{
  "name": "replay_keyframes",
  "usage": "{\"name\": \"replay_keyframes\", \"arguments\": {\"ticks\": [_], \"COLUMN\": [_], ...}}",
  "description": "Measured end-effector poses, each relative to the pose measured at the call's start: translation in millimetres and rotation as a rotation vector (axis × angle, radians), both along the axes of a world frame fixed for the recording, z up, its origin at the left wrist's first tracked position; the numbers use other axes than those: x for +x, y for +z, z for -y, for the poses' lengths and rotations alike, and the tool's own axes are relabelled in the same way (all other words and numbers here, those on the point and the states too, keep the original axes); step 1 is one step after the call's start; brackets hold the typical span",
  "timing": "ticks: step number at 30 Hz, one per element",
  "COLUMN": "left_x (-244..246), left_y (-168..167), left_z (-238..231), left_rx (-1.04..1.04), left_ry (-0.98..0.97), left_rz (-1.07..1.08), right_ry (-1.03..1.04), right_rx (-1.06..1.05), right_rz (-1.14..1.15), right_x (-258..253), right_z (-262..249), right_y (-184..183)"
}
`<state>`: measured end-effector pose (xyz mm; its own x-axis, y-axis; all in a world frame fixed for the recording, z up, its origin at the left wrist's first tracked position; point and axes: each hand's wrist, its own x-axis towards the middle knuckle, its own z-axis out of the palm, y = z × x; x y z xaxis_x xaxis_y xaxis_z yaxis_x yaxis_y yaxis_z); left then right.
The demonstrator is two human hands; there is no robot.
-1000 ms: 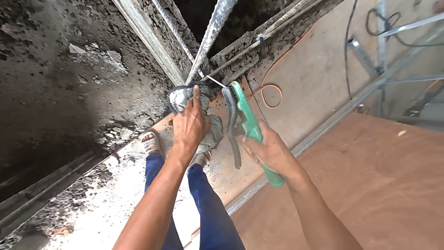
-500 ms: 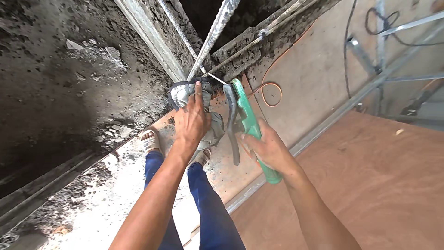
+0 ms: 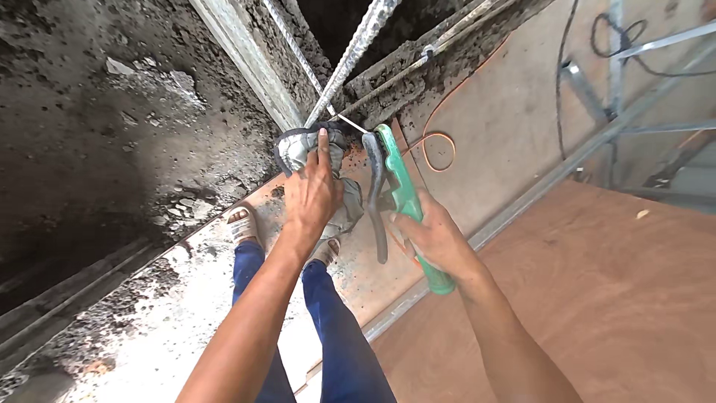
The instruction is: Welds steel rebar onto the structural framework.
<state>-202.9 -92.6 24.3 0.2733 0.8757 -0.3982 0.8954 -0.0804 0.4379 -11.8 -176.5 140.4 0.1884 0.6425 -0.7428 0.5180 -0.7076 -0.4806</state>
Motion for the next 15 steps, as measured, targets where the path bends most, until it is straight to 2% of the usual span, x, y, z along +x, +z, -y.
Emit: {"name": "replay_keyframes", "arguments": {"ticks": [15], "left_x": [-0.2], "left_y": [-3.4], "left_z": [1.6], "left_rx": [0.017], "left_ry": [0.007], "left_rz": [0.013], "right_ry": [0.015], "right_rx": [-0.029], "right_rz": [0.038], "right_x": [-4.3], "right_z": [-3.7], "right_y": [14.0]}}
